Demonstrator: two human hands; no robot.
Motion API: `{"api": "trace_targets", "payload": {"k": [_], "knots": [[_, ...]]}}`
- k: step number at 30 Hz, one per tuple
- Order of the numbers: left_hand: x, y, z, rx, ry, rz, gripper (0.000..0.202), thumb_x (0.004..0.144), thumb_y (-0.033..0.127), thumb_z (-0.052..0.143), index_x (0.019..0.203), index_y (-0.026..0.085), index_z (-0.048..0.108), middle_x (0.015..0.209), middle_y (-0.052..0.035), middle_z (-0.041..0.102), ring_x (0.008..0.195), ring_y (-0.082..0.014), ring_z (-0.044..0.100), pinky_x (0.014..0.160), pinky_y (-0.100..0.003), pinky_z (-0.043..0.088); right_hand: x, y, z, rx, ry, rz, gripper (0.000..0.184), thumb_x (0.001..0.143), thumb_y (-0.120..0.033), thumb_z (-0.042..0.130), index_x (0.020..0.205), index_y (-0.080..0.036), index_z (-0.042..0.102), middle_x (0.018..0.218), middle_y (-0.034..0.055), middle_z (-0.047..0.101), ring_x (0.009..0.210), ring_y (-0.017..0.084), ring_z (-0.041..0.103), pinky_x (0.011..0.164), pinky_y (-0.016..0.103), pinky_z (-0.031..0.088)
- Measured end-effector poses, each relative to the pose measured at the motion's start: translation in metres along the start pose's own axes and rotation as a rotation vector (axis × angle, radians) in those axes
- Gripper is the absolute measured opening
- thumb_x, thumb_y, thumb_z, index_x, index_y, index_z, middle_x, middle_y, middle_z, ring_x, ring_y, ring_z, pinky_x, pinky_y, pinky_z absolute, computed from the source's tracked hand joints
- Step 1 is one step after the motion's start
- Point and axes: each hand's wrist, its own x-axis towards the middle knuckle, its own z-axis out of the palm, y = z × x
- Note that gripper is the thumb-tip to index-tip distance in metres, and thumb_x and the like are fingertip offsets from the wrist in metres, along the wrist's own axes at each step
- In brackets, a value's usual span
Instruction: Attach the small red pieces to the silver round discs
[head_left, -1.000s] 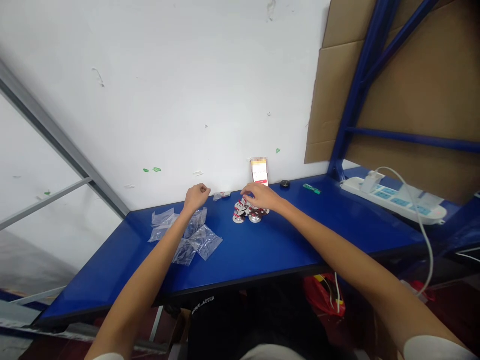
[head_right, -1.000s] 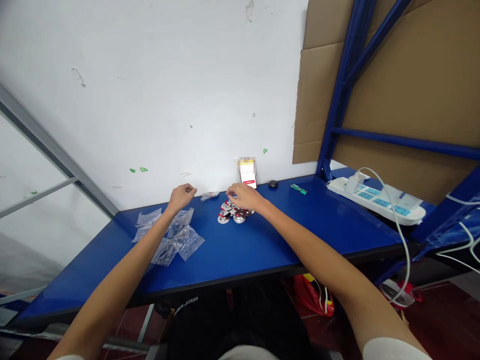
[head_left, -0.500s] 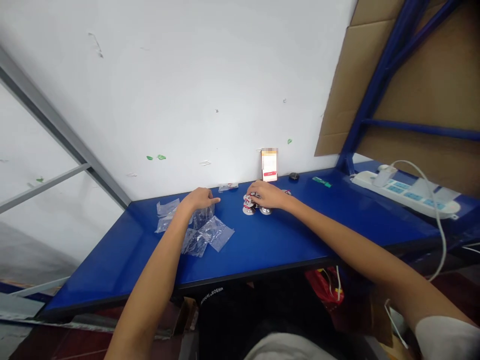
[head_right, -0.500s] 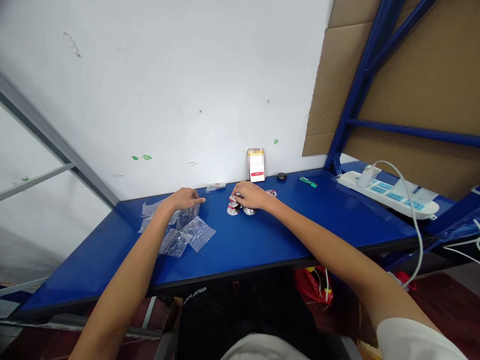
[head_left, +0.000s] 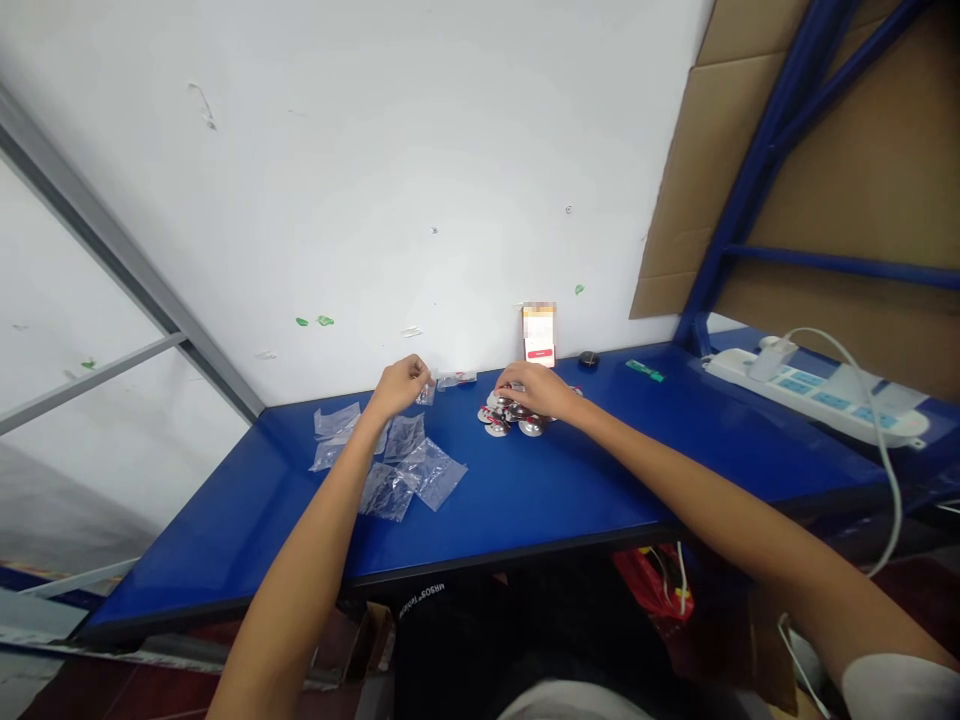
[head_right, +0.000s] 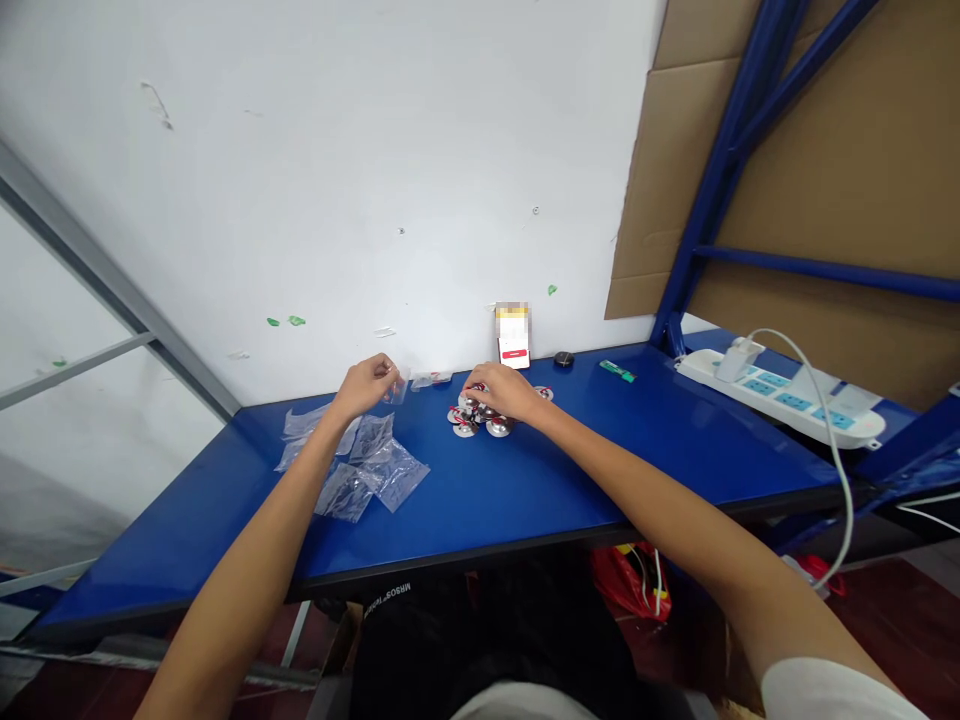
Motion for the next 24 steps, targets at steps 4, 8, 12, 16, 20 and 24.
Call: {"api": "trace_targets", "payload": {"k": [4, 8, 12, 16, 20, 24], "knots": [[-0.004, 0.013, 0.003, -0.063, 0.126, 0.070, 0.010, 0.086, 0.028, 0.061, 0.094, 0.021, 0.063, 0.089, -0.0036, 0.078, 0.084, -0.0205, 0.074, 0.079, -0.030, 0.054, 0.000, -0.002, 0.002, 0.063, 0.020, 0.043, 0.022, 0.101, -0.040, 0.067, 0.096, -0.022, 0.081, 0.097, 0.0063, 0.077, 0.090, 0.022, 0.069, 0.084, 0.033, 0.050], [-0.008, 0.025, 0.006, -0.170, 0.036, 0.220, 0.012, 0.086, 0.025, 0.062, 0.095, 0.020, 0.067, 0.092, -0.0042, 0.079, 0.089, -0.0201, 0.074, 0.085, -0.031, 0.056, 0.000, -0.002, 0.006, 0.078, -0.008, 0.045, 0.024, 0.101, -0.040, 0.067, 0.095, -0.022, 0.081, 0.097, 0.0061, 0.077, 0.090, 0.021, 0.069, 0.083, 0.032, 0.049], [-0.012, 0.035, 0.006, -0.200, -0.051, 0.321, 0.017, 0.089, 0.024, 0.060, 0.097, 0.018, 0.075, 0.099, -0.0055, 0.080, 0.096, -0.0217, 0.074, 0.093, -0.034, 0.055, -0.002, -0.006, 0.007, 0.064, 0.004, 0.021, 0.026, 0.102, -0.046, 0.065, 0.105, -0.023, 0.078, 0.105, 0.0071, 0.076, 0.099, 0.024, 0.069, 0.089, 0.035, 0.050], [-0.018, 0.047, 0.003, -0.237, -0.039, 0.400, 0.016, 0.093, 0.026, 0.062, 0.088, 0.020, 0.076, 0.106, -0.0068, 0.080, 0.106, -0.0242, 0.072, 0.102, -0.040, 0.053, -0.001, -0.020, -0.001, 0.072, 0.207, 0.015, 0.051, 0.095, -0.051, 0.073, 0.135, -0.023, 0.063, 0.127, 0.0124, 0.068, 0.121, 0.029, 0.063, 0.104, 0.043, 0.050], [-0.023, 0.060, 0.007, -0.256, 0.034, 0.547, 0.017, 0.096, 0.028, 0.067, 0.083, 0.023, 0.077, 0.107, -0.0064, 0.080, 0.111, -0.0254, 0.069, 0.106, -0.045, 0.052, 0.000, -0.033, -0.005, 0.155, 0.121, 0.008, 0.086, 0.083, -0.056, 0.084, 0.154, -0.027, 0.043, 0.153, 0.0153, 0.053, 0.140, 0.033, 0.053, 0.116, 0.050, 0.044], [-0.028, 0.071, 0.020, -0.227, 0.071, 0.705, 0.020, 0.099, 0.030, 0.068, 0.082, 0.026, 0.078, 0.110, -0.0052, 0.078, 0.111, -0.0242, 0.065, 0.102, -0.046, 0.053, 0.000, -0.039, 0.004, 0.258, -0.016, 0.072, 0.097, 0.080, -0.052, 0.086, 0.158, -0.026, 0.035, 0.154, 0.0160, 0.052, 0.138, 0.034, 0.055, 0.112, 0.048, 0.046]]}}
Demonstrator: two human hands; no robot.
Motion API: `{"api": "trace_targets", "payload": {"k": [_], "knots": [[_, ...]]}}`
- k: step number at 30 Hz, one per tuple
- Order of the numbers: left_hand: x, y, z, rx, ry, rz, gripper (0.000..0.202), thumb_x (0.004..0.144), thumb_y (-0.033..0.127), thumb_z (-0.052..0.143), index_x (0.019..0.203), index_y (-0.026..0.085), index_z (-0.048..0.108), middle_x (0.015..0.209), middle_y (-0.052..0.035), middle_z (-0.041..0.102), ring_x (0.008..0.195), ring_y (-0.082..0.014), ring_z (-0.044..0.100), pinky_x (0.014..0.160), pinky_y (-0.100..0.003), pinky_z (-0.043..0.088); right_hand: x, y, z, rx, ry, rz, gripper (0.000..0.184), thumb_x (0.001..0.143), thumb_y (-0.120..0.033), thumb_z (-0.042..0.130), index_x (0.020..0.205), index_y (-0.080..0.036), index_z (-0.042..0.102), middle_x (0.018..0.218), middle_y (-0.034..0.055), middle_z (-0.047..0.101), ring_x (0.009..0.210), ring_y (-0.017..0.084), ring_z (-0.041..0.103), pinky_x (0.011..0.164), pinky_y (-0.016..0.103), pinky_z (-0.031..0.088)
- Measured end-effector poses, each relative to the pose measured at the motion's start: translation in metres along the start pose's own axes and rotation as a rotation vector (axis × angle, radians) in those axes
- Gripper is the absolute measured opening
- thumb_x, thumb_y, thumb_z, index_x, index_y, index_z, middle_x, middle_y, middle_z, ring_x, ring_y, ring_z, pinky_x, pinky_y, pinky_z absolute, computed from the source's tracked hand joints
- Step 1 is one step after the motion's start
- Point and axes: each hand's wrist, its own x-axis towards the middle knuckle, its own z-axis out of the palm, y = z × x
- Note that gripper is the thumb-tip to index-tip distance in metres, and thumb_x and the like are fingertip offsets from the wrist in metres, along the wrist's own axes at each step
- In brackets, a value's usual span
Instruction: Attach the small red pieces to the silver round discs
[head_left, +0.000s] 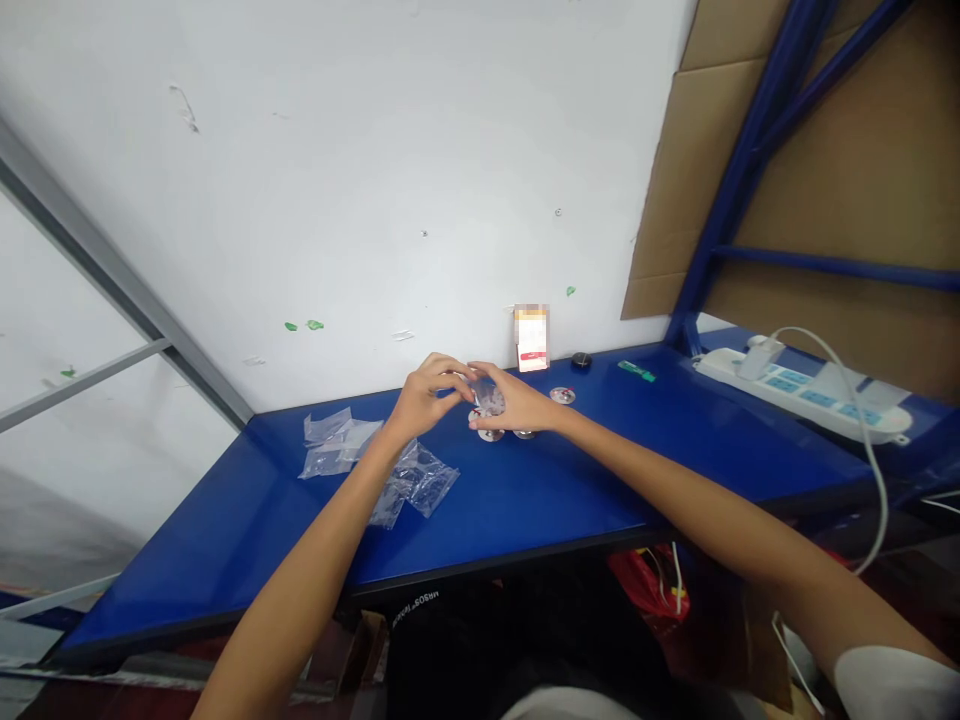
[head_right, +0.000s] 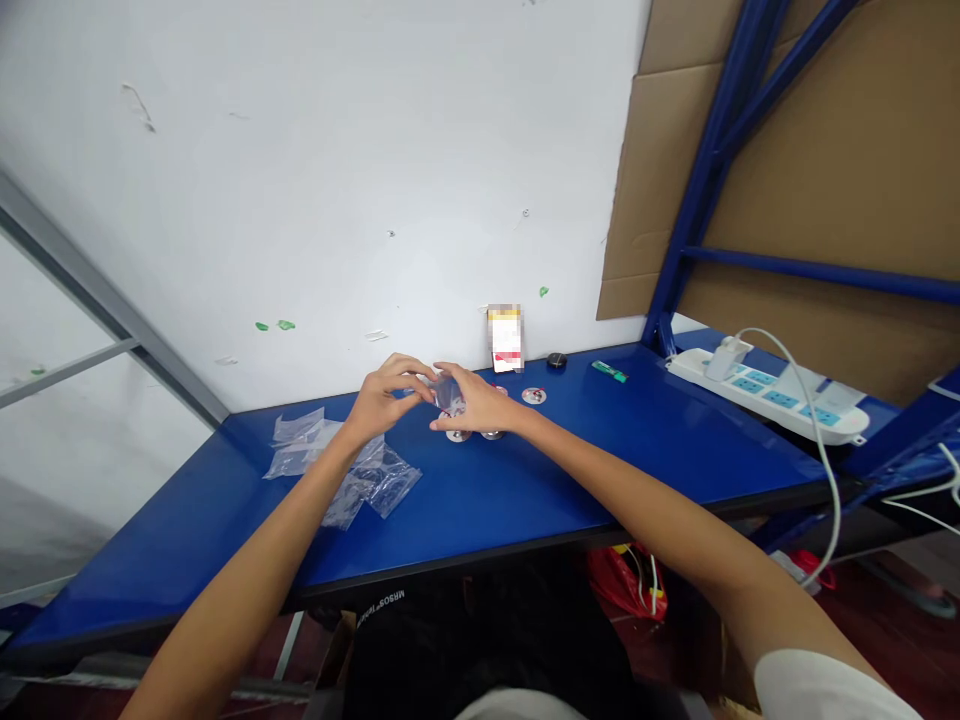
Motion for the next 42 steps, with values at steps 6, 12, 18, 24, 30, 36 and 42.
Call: {"api": "trace_targets", "payload": {"k": [6, 12, 18, 24, 30, 36, 42], "knots": [[-0.001, 0.006, 0.006, 0.067, -0.035, 0.035, 0.022, 0.101, 0.025, 0.062, 0.085, 0.026, 0.076, 0.104, -0.0052, 0.076, 0.107, -0.0239, 0.064, 0.098, -0.046, 0.054, 0.000, 0.003, 0.001, -0.026, 0.029, 0.075, 0.062, 0.083, -0.031, 0.076, 0.139, -0.020, 0.051, 0.111, 0.0073, 0.066, 0.093, 0.023, 0.065, 0.083, 0.035, 0.051], [-0.001, 0.008, 0.007, 0.162, -0.037, 0.044, 0.014, 0.103, 0.026, 0.060, 0.110, 0.025, 0.072, 0.111, -0.0075, 0.074, 0.111, -0.0252, 0.062, 0.099, -0.045, 0.052, -0.001, 0.007, -0.005, -0.103, 0.074, -0.026, 0.065, 0.083, -0.029, 0.073, 0.141, -0.019, 0.047, 0.113, 0.0084, 0.063, 0.091, 0.022, 0.062, 0.081, 0.034, 0.049], [-0.003, 0.006, 0.014, 0.234, -0.070, 0.093, 0.017, 0.104, 0.026, 0.059, 0.112, 0.025, 0.073, 0.120, -0.0089, 0.071, 0.115, -0.0259, 0.060, 0.102, -0.047, 0.051, -0.003, 0.005, -0.007, -0.150, 0.087, -0.099, 0.062, 0.085, -0.028, 0.072, 0.141, -0.020, 0.047, 0.121, 0.0114, 0.061, 0.098, 0.025, 0.062, 0.085, 0.037, 0.050], [-0.004, 0.005, 0.012, 0.251, -0.025, 0.070, 0.015, 0.101, 0.029, 0.064, 0.111, 0.026, 0.076, 0.129, -0.0090, 0.068, 0.122, -0.0274, 0.058, 0.104, -0.050, 0.052, -0.003, 0.004, -0.009, -0.114, 0.079, -0.082, 0.064, 0.085, -0.029, 0.072, 0.143, -0.019, 0.045, 0.116, 0.0106, 0.062, 0.095, 0.025, 0.062, 0.083, 0.037, 0.051], [-0.004, 0.005, 0.010, 0.207, -0.175, 0.065, 0.032, 0.101, 0.036, 0.068, 0.132, 0.038, 0.073, 0.163, -0.0043, 0.046, 0.145, -0.0319, 0.044, 0.117, -0.059, 0.045, -0.002, 0.000, -0.010, -0.074, 0.058, -0.080, 0.064, 0.086, -0.028, 0.071, 0.143, -0.021, 0.044, 0.122, 0.0113, 0.061, 0.100, 0.025, 0.062, 0.087, 0.038, 0.051], [-0.006, -0.003, 0.011, 0.243, -0.276, 0.071, 0.030, 0.105, 0.030, 0.060, 0.128, 0.038, 0.077, 0.169, -0.0033, 0.037, 0.149, -0.0336, 0.042, 0.119, -0.063, 0.043, -0.002, 0.000, -0.012, -0.076, -0.008, -0.033, 0.057, 0.083, -0.026, 0.071, 0.135, -0.021, 0.050, 0.114, 0.0093, 0.063, 0.096, 0.025, 0.063, 0.085, 0.038, 0.052], [-0.009, -0.007, 0.010, 0.285, -0.327, 0.060, 0.031, 0.104, 0.031, 0.061, 0.131, 0.037, 0.074, 0.170, -0.0042, 0.036, 0.142, -0.0341, 0.048, 0.114, -0.061, 0.048, 0.000, 0.011, -0.014, -0.088, -0.052, 0.058, 0.042, 0.082, -0.033, 0.075, 0.119, -0.020, 0.059, 0.104, 0.0068, 0.071, 0.088, 0.022, 0.067, 0.077, 0.033, 0.049]]}}
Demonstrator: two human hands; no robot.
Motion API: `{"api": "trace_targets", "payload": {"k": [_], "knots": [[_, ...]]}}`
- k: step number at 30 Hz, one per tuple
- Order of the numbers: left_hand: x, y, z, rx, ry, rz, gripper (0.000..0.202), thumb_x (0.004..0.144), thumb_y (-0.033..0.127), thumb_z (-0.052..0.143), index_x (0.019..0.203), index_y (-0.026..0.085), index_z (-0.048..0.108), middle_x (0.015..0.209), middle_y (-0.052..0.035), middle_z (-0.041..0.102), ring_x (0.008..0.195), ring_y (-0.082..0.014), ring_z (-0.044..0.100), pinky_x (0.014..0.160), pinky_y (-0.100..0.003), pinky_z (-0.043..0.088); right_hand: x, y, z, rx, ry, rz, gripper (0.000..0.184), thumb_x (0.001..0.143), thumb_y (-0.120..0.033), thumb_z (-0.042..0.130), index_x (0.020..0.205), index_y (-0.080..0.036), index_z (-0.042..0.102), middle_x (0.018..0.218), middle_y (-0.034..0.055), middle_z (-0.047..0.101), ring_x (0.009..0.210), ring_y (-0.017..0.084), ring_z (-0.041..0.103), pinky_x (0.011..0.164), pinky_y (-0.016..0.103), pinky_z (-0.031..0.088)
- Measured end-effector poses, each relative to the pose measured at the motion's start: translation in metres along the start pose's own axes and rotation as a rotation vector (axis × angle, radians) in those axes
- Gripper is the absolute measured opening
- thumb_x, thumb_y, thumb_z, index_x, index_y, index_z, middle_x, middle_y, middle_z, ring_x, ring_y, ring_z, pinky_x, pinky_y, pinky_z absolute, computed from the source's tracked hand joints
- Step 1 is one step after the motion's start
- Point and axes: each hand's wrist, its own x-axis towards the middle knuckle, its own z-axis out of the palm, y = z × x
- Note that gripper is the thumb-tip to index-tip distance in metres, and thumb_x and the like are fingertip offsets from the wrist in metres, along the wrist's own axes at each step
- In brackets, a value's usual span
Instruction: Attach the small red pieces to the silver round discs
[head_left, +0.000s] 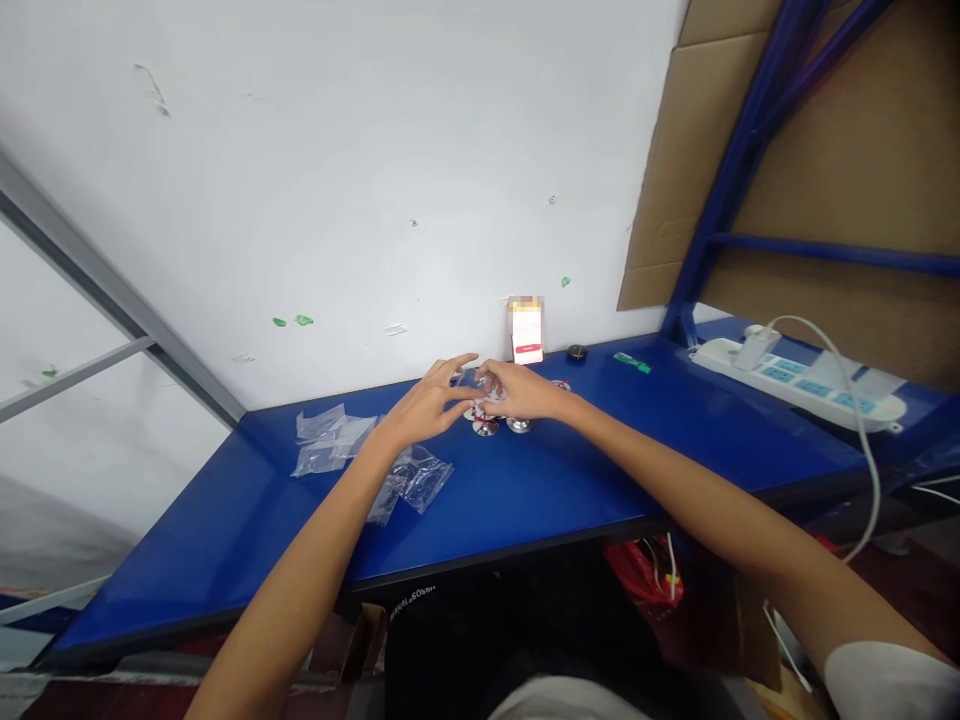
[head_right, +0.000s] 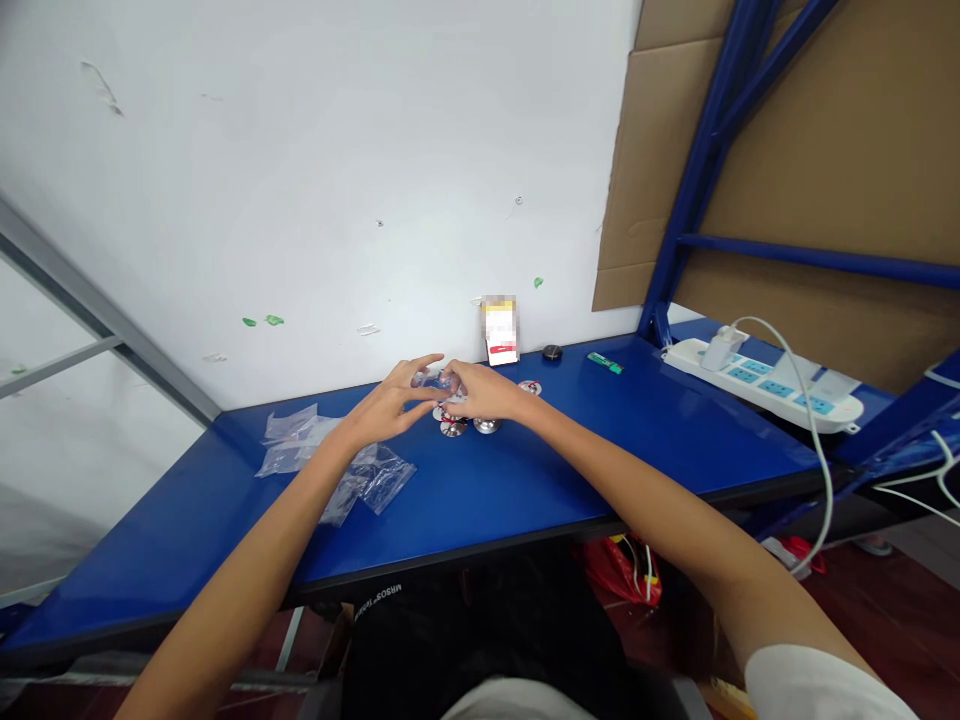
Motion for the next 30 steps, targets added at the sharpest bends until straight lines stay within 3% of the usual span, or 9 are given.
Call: {"api": "trace_targets", "payload": {"k": [4, 7, 10, 14, 18, 23, 27, 30], "knots": [[-0.001, -0.002, 0.004, -0.051, 0.114, -0.164, 0.043, 0.100, 0.029, 0.060, 0.144, 0.030, 0.062, 0.161, -0.0100, 0.044, 0.134, -0.0311, 0.054, 0.110, -0.052, 0.052, 0.002, 0.013, -0.008, 0.006, 0.002, 0.039, 0.042, 0.083, -0.033, 0.075, 0.119, -0.021, 0.059, 0.099, 0.0044, 0.073, 0.084, 0.020, 0.068, 0.073, 0.030, 0.048], [-0.002, -0.012, 0.011, -0.071, 0.209, -0.293, 0.037, 0.098, 0.023, 0.057, 0.134, 0.023, 0.064, 0.137, -0.0117, 0.062, 0.120, -0.0273, 0.062, 0.100, -0.044, 0.055, 0.002, 0.021, -0.016, -0.035, 0.024, 0.064, 0.040, 0.083, -0.031, 0.075, 0.118, -0.021, 0.059, 0.098, 0.0039, 0.073, 0.083, 0.020, 0.068, 0.071, 0.028, 0.047], [-0.005, -0.024, 0.023, -0.065, 0.095, -0.305, 0.026, 0.096, 0.022, 0.058, 0.118, 0.022, 0.071, 0.116, -0.0087, 0.072, 0.112, -0.0280, 0.064, 0.098, -0.044, 0.053, 0.002, 0.028, -0.021, -0.089, 0.027, 0.068, 0.037, 0.084, -0.029, 0.073, 0.117, -0.020, 0.059, 0.099, 0.0045, 0.073, 0.081, 0.019, 0.067, 0.070, 0.028, 0.045], [-0.008, -0.032, 0.044, -0.103, -0.045, -0.310, 0.023, 0.095, 0.029, 0.066, 0.116, 0.023, 0.075, 0.105, -0.0075, 0.076, 0.099, -0.0262, 0.068, 0.089, -0.039, 0.054, 0.001, 0.034, -0.022, -0.126, 0.016, 0.058, 0.037, 0.086, -0.028, 0.072, 0.118, -0.019, 0.058, 0.100, 0.0053, 0.073, 0.083, 0.020, 0.067, 0.070, 0.028, 0.045], [-0.008, -0.032, 0.054, -0.098, -0.052, -0.362, 0.012, 0.095, 0.027, 0.066, 0.100, 0.024, 0.077, 0.098, -0.0066, 0.075, 0.086, -0.0226, 0.069, 0.083, -0.036, 0.053, 0.001, 0.033, -0.018, -0.158, 0.005, 0.053, 0.037, 0.087, -0.029, 0.071, 0.120, -0.019, 0.058, 0.102, 0.0063, 0.072, 0.085, 0.022, 0.067, 0.072, 0.029, 0.046], [-0.009, -0.036, 0.039, -0.146, 0.078, -0.428, 0.007, 0.090, 0.024, 0.064, 0.093, 0.022, 0.070, 0.104, -0.0071, 0.074, 0.089, -0.0232, 0.069, 0.082, -0.036, 0.054, 0.000, 0.030, -0.008, -0.209, 0.018, 0.000, 0.042, 0.087, -0.033, 0.073, 0.124, -0.018, 0.057, 0.115, 0.0124, 0.070, 0.102, 0.028, 0.067, 0.086, 0.035, 0.050], [-0.008, -0.038, 0.018, -0.428, 0.181, -0.588, 0.010, 0.093, 0.032, 0.060, 0.092, 0.022, 0.064, 0.087, -0.0029, 0.074, 0.079, -0.0208, 0.070, 0.071, -0.031, 0.056, 0.000, 0.033, 0.000, -0.198, 0.041, -0.056, 0.044, 0.088, -0.036, 0.072, 0.125, -0.018, 0.056, 0.115, 0.0130, 0.068, 0.104, 0.029, 0.065, 0.089, 0.037, 0.050], [-0.005, -0.032, 0.008, -0.569, 0.279, -0.563, 0.018, 0.093, 0.038, 0.063, 0.092, 0.020, 0.066, 0.082, -0.0034, 0.073, 0.076, -0.0198, 0.070, 0.064, -0.028, 0.054, 0.000, 0.032, 0.003, -0.193, 0.066, -0.064, 0.044, 0.088, -0.036, 0.071, 0.125, -0.018, 0.055, 0.113, 0.0120, 0.068, 0.102, 0.028, 0.064, 0.088, 0.037, 0.050]]}}
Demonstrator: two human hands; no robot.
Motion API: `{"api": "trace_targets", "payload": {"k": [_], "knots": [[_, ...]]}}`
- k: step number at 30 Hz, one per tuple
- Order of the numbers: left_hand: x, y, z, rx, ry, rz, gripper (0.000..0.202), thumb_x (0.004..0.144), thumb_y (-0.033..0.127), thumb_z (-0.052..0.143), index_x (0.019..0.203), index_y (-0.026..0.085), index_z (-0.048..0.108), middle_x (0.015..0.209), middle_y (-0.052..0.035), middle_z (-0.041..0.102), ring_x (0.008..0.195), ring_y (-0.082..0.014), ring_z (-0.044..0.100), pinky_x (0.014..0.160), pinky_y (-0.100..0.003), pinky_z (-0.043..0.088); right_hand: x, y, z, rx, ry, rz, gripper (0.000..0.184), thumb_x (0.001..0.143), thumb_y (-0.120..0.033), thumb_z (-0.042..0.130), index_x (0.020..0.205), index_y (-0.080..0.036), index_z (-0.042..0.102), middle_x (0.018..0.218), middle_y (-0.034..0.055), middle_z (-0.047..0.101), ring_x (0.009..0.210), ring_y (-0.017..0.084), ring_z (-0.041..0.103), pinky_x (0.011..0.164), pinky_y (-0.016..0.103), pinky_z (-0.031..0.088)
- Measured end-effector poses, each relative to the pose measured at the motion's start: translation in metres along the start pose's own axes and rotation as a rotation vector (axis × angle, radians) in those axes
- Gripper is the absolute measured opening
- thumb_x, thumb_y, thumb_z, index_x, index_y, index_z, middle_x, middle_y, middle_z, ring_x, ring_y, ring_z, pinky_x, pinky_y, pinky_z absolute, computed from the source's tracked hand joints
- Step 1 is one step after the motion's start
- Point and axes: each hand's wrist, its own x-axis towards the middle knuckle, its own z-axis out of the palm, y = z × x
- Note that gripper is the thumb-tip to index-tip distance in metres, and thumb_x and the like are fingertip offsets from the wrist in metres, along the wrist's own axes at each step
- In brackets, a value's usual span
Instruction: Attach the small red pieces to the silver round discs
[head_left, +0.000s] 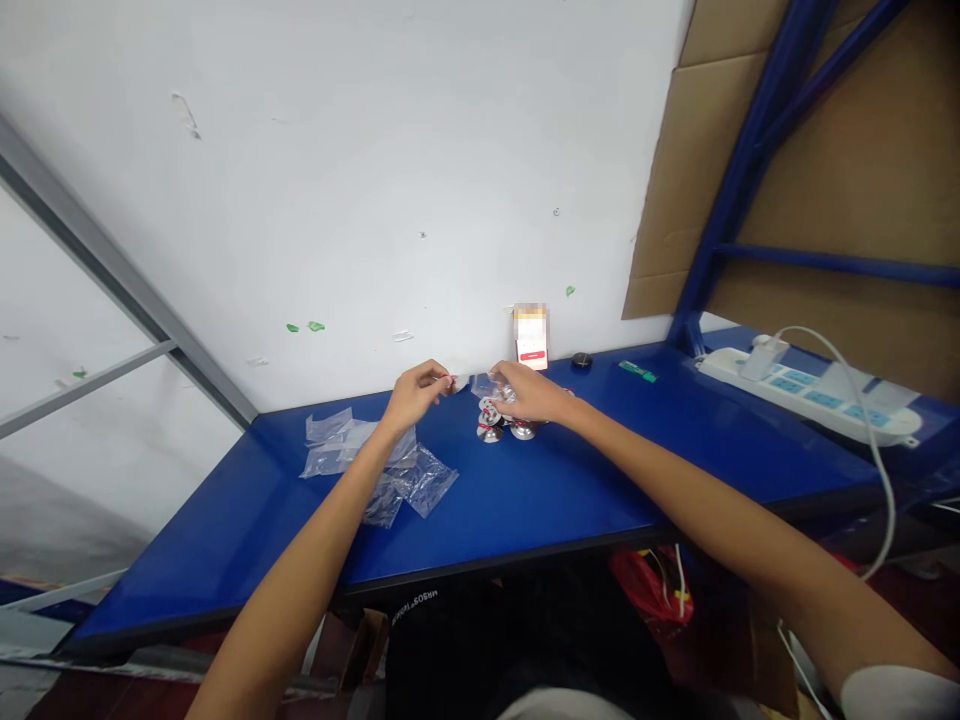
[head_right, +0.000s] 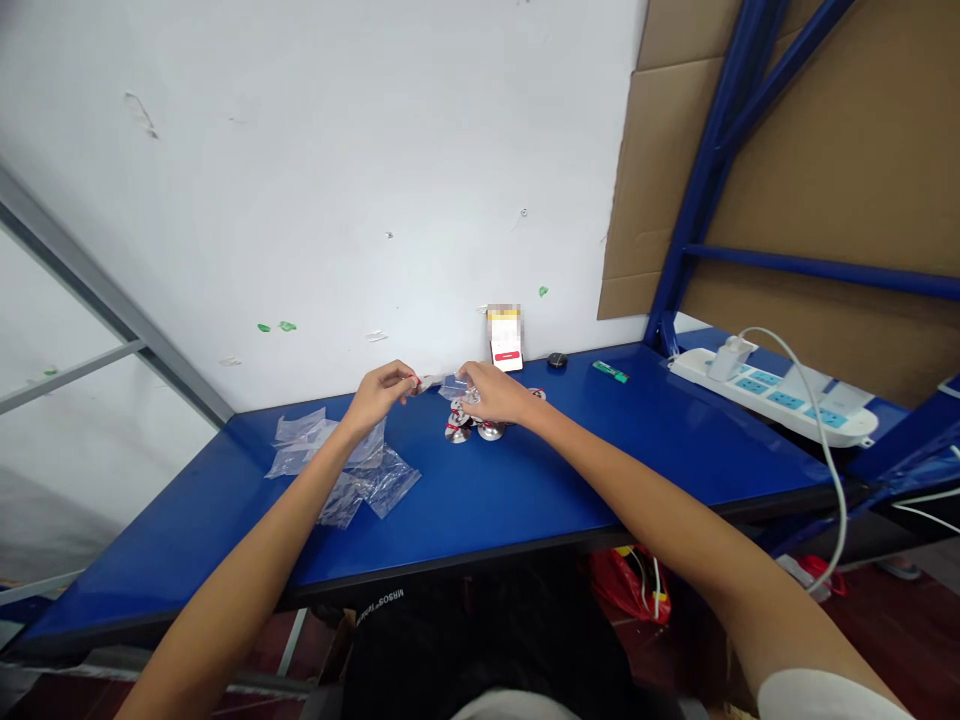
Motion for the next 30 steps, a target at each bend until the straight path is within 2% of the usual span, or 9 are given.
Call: {"api": "trace_targets", "payload": {"k": [2, 6, 9, 14, 19, 24, 28, 30], "knots": [[-0.002, 0.009, 0.003, 0.012, 0.024, 0.061, 0.019, 0.094, 0.038, 0.064, 0.094, 0.020, 0.069, 0.083, -0.0042, 0.074, 0.077, -0.0198, 0.070, 0.066, -0.029, 0.055, 0.000, -0.003, 0.001, -0.006, 0.002, -0.005, 0.044, 0.088, -0.035, 0.072, 0.125, -0.018, 0.055, 0.111, 0.0114, 0.067, 0.100, 0.028, 0.064, 0.086, 0.037, 0.050], [-0.007, 0.021, 0.014, 0.201, 0.051, 0.228, 0.013, 0.093, 0.029, 0.065, 0.097, 0.021, 0.074, 0.095, -0.0047, 0.076, 0.086, -0.0197, 0.072, 0.080, -0.032, 0.057, 0.000, -0.008, 0.004, -0.005, 0.014, -0.034, 0.045, 0.087, -0.036, 0.073, 0.125, -0.019, 0.055, 0.112, 0.0119, 0.067, 0.101, 0.029, 0.064, 0.086, 0.037, 0.049], [-0.010, 0.025, 0.020, 0.342, 0.044, 0.324, 0.012, 0.093, 0.025, 0.064, 0.098, 0.022, 0.075, 0.097, -0.0046, 0.073, 0.085, -0.0187, 0.069, 0.078, -0.032, 0.056, 0.000, -0.010, 0.007, 0.000, 0.026, -0.061, 0.043, 0.087, -0.034, 0.073, 0.123, -0.019, 0.055, 0.112, 0.0118, 0.067, 0.102, 0.029, 0.063, 0.087, 0.038, 0.049], [-0.014, 0.029, 0.024, 0.484, 0.002, 0.340, 0.012, 0.095, 0.024, 0.063, 0.098, 0.023, 0.074, 0.090, -0.0033, 0.069, 0.078, -0.0174, 0.065, 0.073, -0.031, 0.052, 0.000, -0.017, 0.009, -0.006, 0.003, -0.080, 0.043, 0.084, -0.029, 0.073, 0.122, -0.019, 0.056, 0.112, 0.0111, 0.067, 0.103, 0.029, 0.063, 0.088, 0.037, 0.049], [-0.016, 0.031, 0.028, 0.576, 0.011, 0.283, 0.014, 0.091, 0.019, 0.063, 0.099, 0.023, 0.074, 0.088, -0.0025, 0.072, 0.078, -0.0189, 0.067, 0.074, -0.031, 0.050, -0.001, -0.024, 0.008, 0.010, -0.025, -0.062, 0.042, 0.083, -0.029, 0.074, 0.120, -0.019, 0.056, 0.116, 0.0117, 0.068, 0.106, 0.029, 0.064, 0.091, 0.038, 0.049], [-0.016, 0.031, 0.033, 0.542, -0.017, 0.253, 0.014, 0.092, 0.025, 0.065, 0.100, 0.023, 0.077, 0.091, -0.0041, 0.077, 0.079, -0.0209, 0.068, 0.074, -0.032, 0.049, -0.002, -0.030, 0.007, 0.071, -0.077, 0.029, 0.045, 0.083, -0.033, 0.076, 0.122, -0.020, 0.058, 0.124, 0.0138, 0.068, 0.112, 0.031, 0.065, 0.092, 0.038, 0.051], [-0.015, 0.034, 0.035, 0.280, -0.022, 0.152, 0.015, 0.091, 0.032, 0.069, 0.096, 0.022, 0.079, 0.088, -0.0033, 0.079, 0.074, -0.0196, 0.067, 0.071, -0.031, 0.051, -0.001, -0.037, 0.004, 0.088, -0.111, 0.110, 0.042, 0.083, -0.034, 0.075, 0.118, -0.019, 0.060, 0.119, 0.0130, 0.071, 0.104, 0.029, 0.067, 0.084, 0.035, 0.050], [-0.014, 0.037, 0.033, 0.136, -0.035, 0.109, 0.020, 0.093, 0.037, 0.070, 0.101, 0.022, 0.081, 0.091, -0.0042, 0.080, 0.079, -0.0209, 0.070, 0.074, -0.032, 0.052, 0.000, -0.040, 0.002, 0.138, -0.132, 0.141, 0.040, 0.082, -0.032, 0.074, 0.118, -0.019, 0.062, 0.112, 0.0107, 0.073, 0.097, 0.027, 0.068, 0.080, 0.034, 0.049]]}}
